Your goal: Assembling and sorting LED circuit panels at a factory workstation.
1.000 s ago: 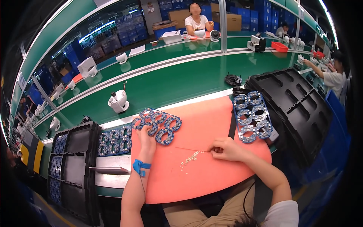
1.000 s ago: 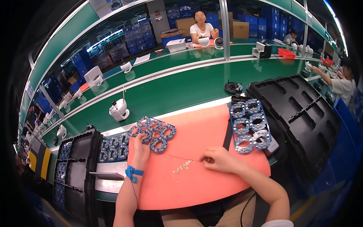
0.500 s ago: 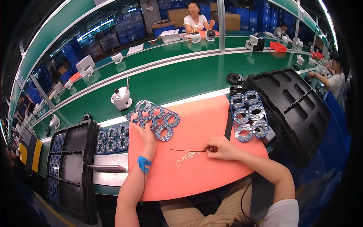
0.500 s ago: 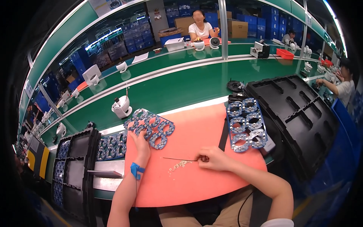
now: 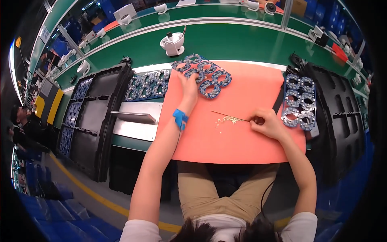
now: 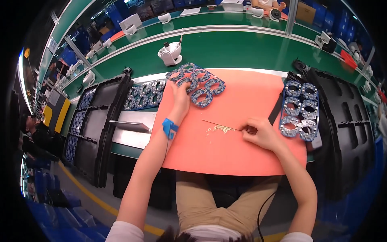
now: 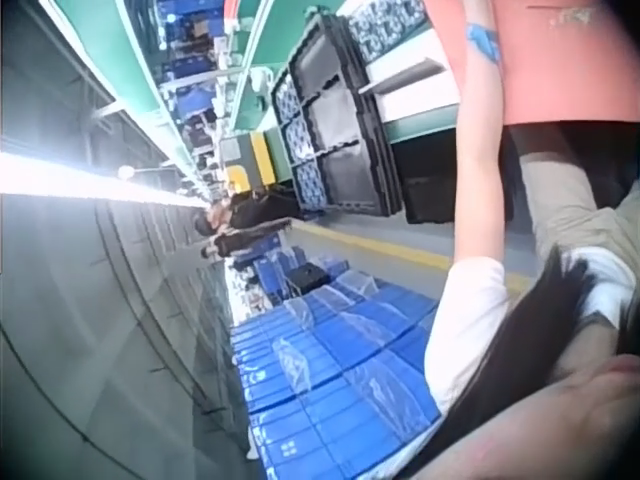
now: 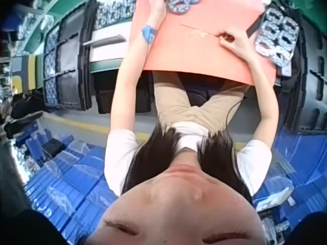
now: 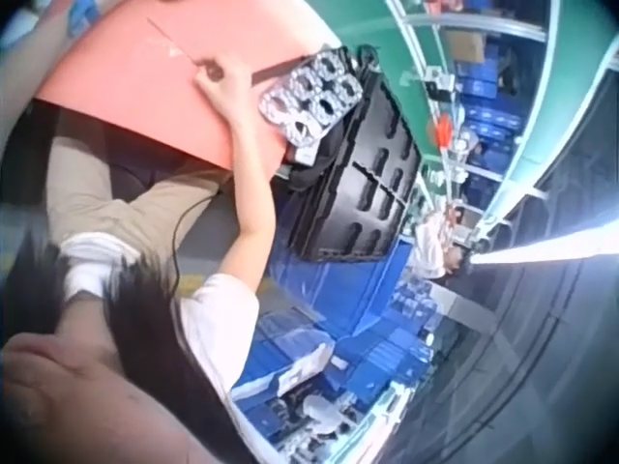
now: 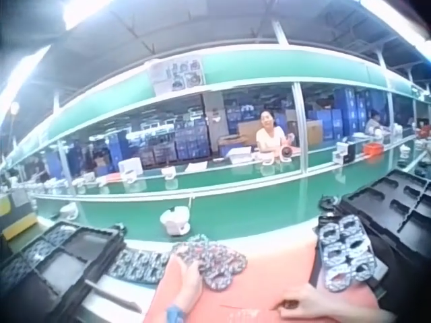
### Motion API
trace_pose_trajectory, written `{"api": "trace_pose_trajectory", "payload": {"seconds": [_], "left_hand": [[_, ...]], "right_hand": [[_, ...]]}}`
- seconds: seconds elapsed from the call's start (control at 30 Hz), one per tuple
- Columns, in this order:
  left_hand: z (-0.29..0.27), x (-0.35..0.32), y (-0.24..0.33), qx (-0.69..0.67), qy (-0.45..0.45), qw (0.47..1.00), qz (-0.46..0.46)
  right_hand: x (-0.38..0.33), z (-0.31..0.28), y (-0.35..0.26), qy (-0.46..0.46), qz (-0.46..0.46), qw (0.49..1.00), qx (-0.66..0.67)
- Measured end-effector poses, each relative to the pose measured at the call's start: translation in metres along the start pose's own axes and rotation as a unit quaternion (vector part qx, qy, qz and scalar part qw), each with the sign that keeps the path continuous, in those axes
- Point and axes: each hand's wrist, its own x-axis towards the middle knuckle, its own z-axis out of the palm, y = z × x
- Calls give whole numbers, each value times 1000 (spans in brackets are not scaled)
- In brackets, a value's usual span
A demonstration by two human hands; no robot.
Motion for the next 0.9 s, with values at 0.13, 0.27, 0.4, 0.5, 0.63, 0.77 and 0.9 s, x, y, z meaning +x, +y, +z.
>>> {"api": "trace_pose_trajectory", "payload": {"seconds": [0.13,0.27,0.4,0.5,0.63,0.77,0.9], "left_hand": [[-19,11,-6,88,-6,994,68],[-19,10,-29,243,-42,967,69],[-12,8,-49,138,-37,988,61],[-25,18,-51,135,-29,987,85],[-16,10,-43,106,-28,992,66],[-14,16,-49,67,-4,994,88],[-23,17,-55,138,-19,987,82]], "right_hand": [[3,7,-9,-5,-15,1000,10],[-6,5,-4,38,-58,994,-90],[-15,13,2,78,-13,994,-74],[-10,19,-9,74,-3,996,-51],[-9,19,3,71,19,996,-44],[-14,16,-8,73,-16,995,-59],[-7,11,-13,44,-64,992,-104]]}}
